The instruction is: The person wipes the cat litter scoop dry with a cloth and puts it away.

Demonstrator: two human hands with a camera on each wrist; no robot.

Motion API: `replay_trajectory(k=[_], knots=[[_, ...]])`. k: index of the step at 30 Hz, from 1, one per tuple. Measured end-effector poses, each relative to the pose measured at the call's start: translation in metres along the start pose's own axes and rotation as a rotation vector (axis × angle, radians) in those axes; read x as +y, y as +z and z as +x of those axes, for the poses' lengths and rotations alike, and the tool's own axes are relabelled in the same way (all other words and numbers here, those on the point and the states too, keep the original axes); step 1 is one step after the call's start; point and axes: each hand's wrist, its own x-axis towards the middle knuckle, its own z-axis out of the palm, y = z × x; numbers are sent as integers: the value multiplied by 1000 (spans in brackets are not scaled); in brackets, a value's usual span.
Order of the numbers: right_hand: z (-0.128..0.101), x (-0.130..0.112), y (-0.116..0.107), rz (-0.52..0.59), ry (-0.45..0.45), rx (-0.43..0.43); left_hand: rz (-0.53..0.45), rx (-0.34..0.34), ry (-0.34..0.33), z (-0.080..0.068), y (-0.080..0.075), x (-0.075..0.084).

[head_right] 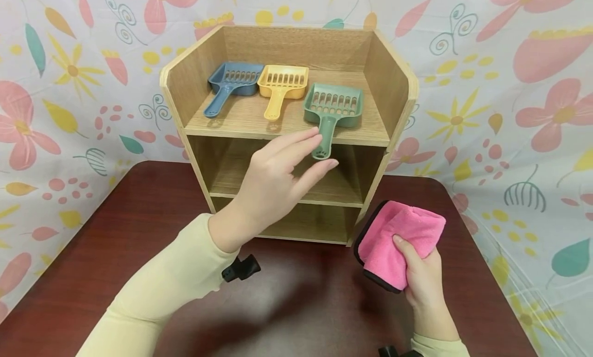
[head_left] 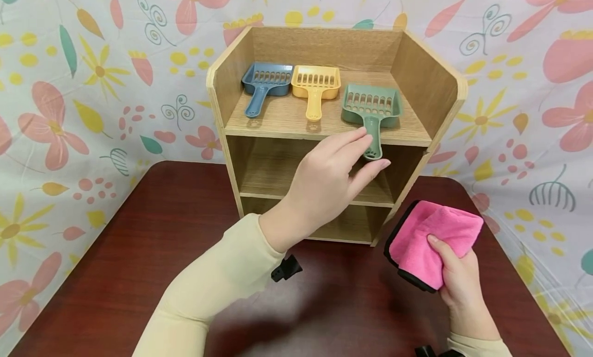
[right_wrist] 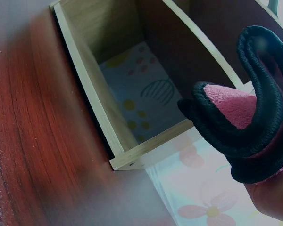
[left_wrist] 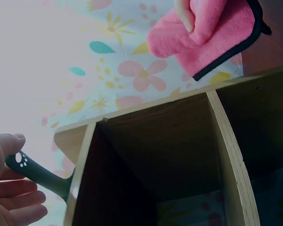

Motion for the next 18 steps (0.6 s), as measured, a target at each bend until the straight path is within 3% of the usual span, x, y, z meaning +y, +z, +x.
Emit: replay_trajectory(k=[18], knots=[[0,0,-2,0,15,-13,234,-114,-18,21,24,-6]])
